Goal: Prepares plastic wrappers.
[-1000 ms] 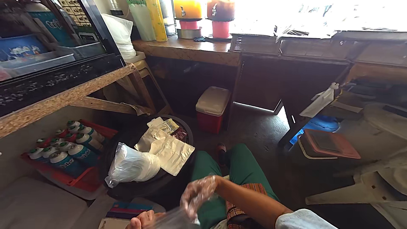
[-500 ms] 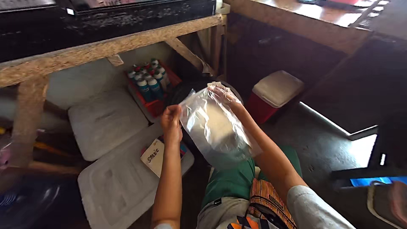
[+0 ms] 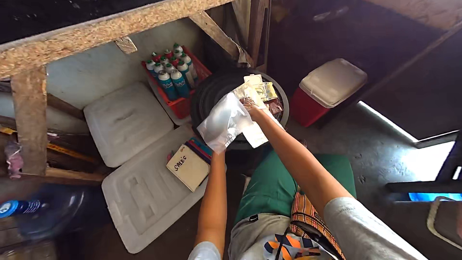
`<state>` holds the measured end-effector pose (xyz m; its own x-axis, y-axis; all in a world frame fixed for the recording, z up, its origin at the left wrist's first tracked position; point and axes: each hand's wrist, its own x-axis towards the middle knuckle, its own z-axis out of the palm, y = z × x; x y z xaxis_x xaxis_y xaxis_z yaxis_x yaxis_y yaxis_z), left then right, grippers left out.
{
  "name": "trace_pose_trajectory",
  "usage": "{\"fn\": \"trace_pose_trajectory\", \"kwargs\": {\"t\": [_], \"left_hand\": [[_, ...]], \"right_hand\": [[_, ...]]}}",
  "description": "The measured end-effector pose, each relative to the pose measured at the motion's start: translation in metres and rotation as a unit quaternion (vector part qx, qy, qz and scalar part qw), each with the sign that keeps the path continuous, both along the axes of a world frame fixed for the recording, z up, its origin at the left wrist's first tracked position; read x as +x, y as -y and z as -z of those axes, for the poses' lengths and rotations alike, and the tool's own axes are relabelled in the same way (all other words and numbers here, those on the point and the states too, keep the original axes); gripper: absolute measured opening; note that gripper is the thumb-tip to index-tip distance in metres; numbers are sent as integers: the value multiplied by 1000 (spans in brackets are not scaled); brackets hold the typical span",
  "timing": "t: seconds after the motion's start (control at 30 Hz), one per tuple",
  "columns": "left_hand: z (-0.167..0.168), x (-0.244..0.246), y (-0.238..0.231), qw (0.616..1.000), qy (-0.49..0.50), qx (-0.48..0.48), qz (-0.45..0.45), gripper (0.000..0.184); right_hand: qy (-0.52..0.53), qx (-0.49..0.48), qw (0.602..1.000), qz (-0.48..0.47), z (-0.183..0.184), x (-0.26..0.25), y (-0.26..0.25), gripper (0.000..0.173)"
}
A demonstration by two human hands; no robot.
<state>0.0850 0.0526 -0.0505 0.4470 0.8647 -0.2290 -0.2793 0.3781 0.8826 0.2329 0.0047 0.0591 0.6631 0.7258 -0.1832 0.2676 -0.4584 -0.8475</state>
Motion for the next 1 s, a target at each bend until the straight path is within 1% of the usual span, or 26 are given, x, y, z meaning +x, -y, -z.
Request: {"fn": "trace_pose_trajectory", "kwargs": {"t": [0.07, 0.13, 0.2, 0.23, 0.3, 0.33, 0.4, 0.47, 0.5, 0.57, 0.63, 0.67, 0.73, 0.77, 0.83, 0.9, 0.93, 0.97, 1.0], "left_hand": [[-1, 16, -10, 998, -59, 2, -8, 43], [-8, 26, -18, 998, -65, 5, -16, 23], [-13, 15, -20, 999, -2, -40, 8, 11], [-16, 8, -21, 996, 42, -71, 19, 11], [-24, -8, -24, 981, 135, -121, 64, 28], [-27, -15, -23, 976, 155, -125, 87, 31], [-30, -20, -21, 976, 141, -128, 102, 24], [-30, -15, -21, 979, 116, -139, 94, 18], [-28, -12, -22, 979, 116, -139, 87, 17], [-22, -9, -26, 980, 125, -128, 80, 17], [-16, -8, -27, 986, 111, -99, 70, 18], [-13, -8, -26, 991, 87, -76, 65, 16], [-5, -6, -22, 999, 5, -11, 51, 7], [2, -5, -21, 997, -44, 34, 54, 9], [11, -3, -20, 981, -137, 123, 65, 19], [13, -2, -21, 954, -209, 203, 65, 24], [13, -3, -22, 941, -233, 240, 53, 27], [11, -5, -23, 930, -241, 274, 38, 34], [6, -8, -24, 925, -228, 301, 31, 53]], "right_hand": [[-39, 26, 999, 27, 17, 1, 1, 31], [-64, 40, 996, 46, 24, 3, -3, 30], [-104, 69, 990, 66, 21, 1, -3, 29], [-139, 88, 984, 68, 15, -1, 0, 31], [-247, 119, 961, 41, -6, 2, 13, 42], [-283, 128, 950, 21, -12, 5, 20, 43], [-317, 138, 938, -6, -7, 11, 28, 35], [-327, 137, 935, 2, -7, 10, 27, 22], [-329, 140, 934, 6, -6, 10, 24, 15], [-329, 144, 933, 1, -4, 12, 20, 10], [-299, 127, 946, 4, 1, 14, 16, 10], [-266, 107, 958, 11, 4, 14, 13, 8], [-171, 71, 982, 19, 18, 15, 10, 14], [-122, 60, 990, 28, 30, 17, 7, 16], [-68, 27, 996, 45, 43, 19, 5, 20], [-29, -2, 998, 50, 41, 18, 4, 24], [10, -14, 999, 37, 37, 17, 6, 29], [58, -23, 998, 14, 31, 15, 8, 35], [110, -16, 994, -13, 23, 12, 12, 43]]}}
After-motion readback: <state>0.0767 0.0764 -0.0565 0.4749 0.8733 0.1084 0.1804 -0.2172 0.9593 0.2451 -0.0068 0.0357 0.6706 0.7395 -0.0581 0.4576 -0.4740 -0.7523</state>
